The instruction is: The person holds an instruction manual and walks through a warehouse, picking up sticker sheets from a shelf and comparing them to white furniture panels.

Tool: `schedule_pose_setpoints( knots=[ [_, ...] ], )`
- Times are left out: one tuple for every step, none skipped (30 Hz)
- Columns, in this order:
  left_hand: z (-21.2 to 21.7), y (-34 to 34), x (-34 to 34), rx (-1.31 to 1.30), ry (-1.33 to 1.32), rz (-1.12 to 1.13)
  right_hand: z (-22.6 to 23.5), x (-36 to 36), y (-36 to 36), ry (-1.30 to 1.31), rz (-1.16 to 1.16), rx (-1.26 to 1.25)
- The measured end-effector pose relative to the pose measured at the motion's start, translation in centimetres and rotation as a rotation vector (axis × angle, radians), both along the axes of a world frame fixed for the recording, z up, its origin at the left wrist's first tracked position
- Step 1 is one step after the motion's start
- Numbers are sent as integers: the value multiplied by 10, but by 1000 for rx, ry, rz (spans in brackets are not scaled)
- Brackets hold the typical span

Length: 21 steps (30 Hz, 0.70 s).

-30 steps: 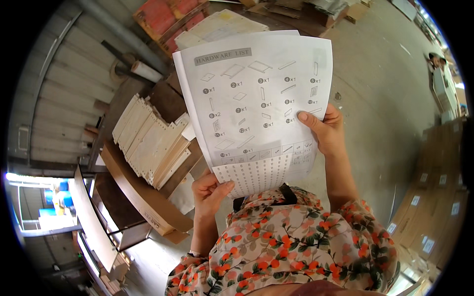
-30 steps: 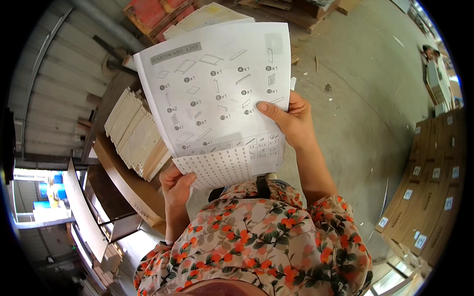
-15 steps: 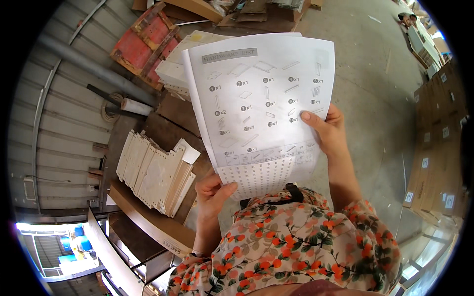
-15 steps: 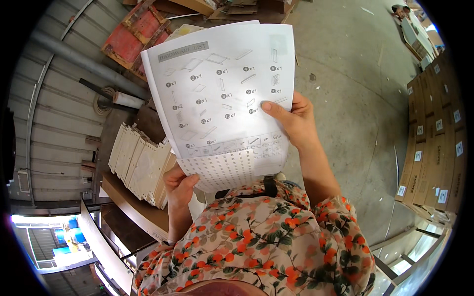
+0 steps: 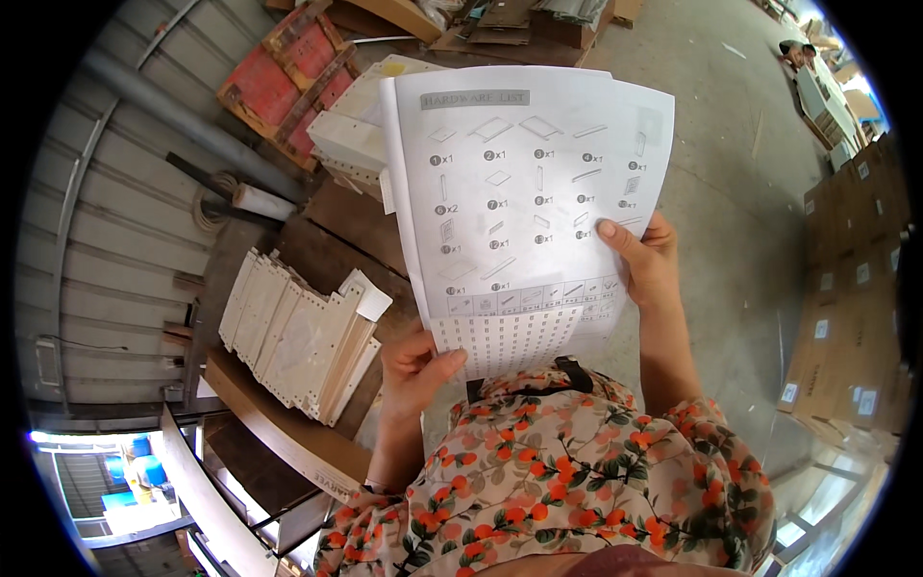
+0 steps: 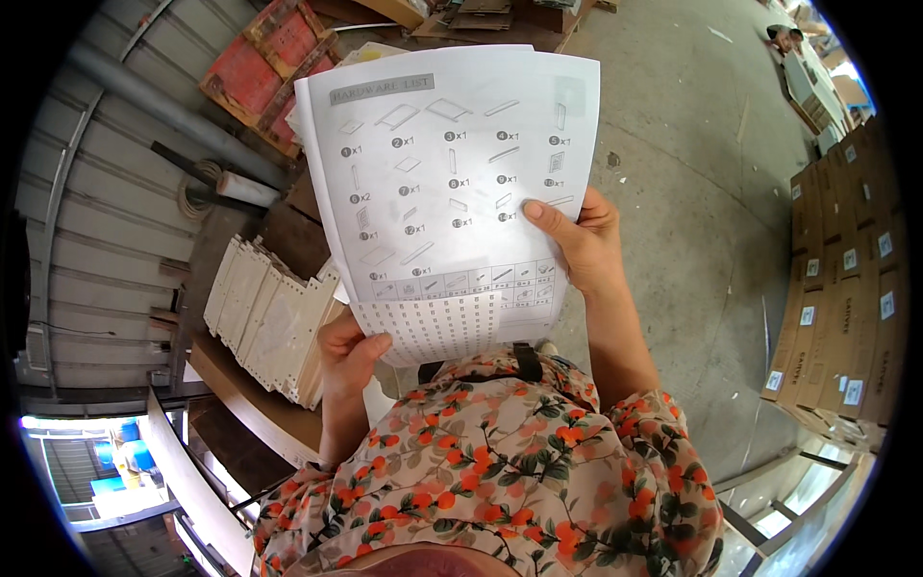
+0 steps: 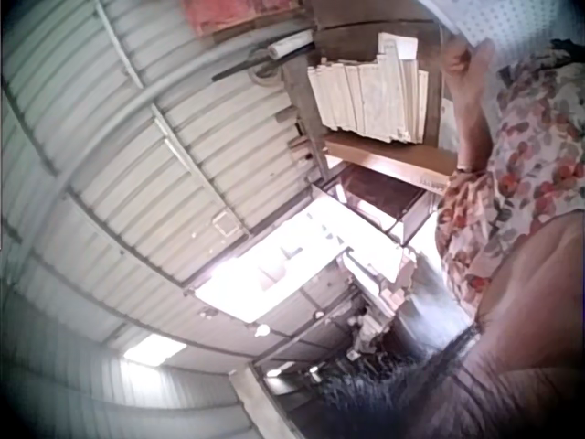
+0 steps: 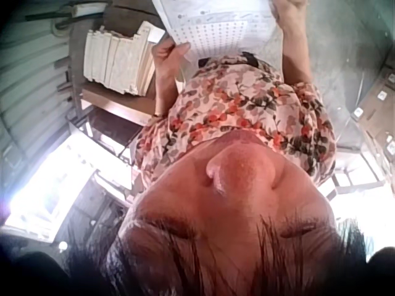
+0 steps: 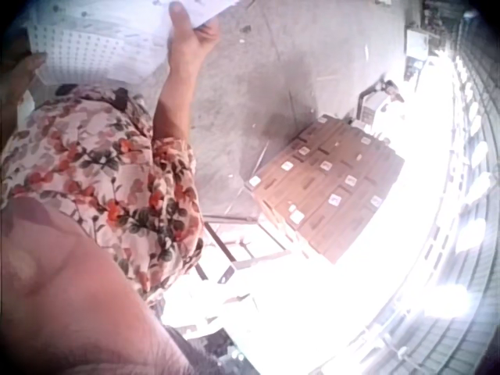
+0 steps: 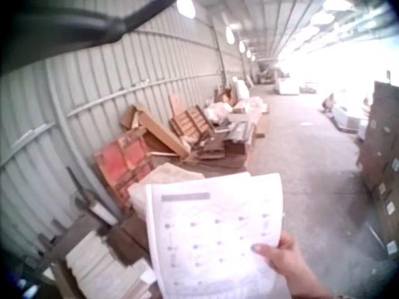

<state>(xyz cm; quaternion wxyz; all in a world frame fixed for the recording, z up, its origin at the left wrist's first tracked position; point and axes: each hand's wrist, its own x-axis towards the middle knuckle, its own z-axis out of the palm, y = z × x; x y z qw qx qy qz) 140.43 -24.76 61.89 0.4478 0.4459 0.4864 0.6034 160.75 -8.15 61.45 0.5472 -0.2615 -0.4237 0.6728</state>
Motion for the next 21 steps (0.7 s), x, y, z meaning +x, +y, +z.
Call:
schedule_pose_setpoints(
  knots=[
    [-2,1,-2,14,26,-10,1,-1,0,-3,-11,-2],
    [-4,3,-6,29,51,-17,3,-3,1,-7,-18,-3],
    [-4,3,-11,43,75,-17,6,-8,1,-13,-19,-4],
    [0,2,-14,51,59,-20,8,-14,0,-29,-34,14],
    [6,1,-16,58,43,-16,9,-19,0,-43,-41,32],
    [6,-3,-18,73,26,5,8,-25,-3,-59,-31,58],
    [1,-8,-23,97,96,0,7,-28,-7,-157,-90,41],
    [0,-13,-25,68,157,1,8,-27,-12,-249,-139,23],
    [-3,-14,-25,17,147,1,7,-21,-13,-249,-145,73],
    [-8,-12,-30,48,305,-67,5,-15,-12,-248,-154,120],
    [-4,-11,-21,84,135,-40,2,-13,-14,-201,-132,134],
    [2,-11,-21,-1,26,-93,-3,-13,-14,-160,-134,153],
    [-3,-12,-21,66,42,-65,-5,-19,-16,-166,-100,148],
    [-9,-15,-20,133,62,-45,-7,-22,-17,-172,-74,141],
    [-14,-17,-18,145,28,-9,-7,-20,-17,-187,-80,143],
    [-17,-21,-17,157,-7,20,-7,-21,-16,-197,-59,142],
    [-19,-23,-16,167,-42,42,-6,-27,-15,-207,-45,138],
    [-18,-22,-18,141,-79,35,-3,-31,-13,-224,-52,135],
    [-15,-24,-19,101,-111,30,-5,-31,-10,-214,-12,132],
    [-14,-24,-19,60,-142,22,-6,-31,-7,-204,25,128],
    [-18,-23,-23,95,-92,40,-4,-39,-8,-181,30,147]
  ],
)
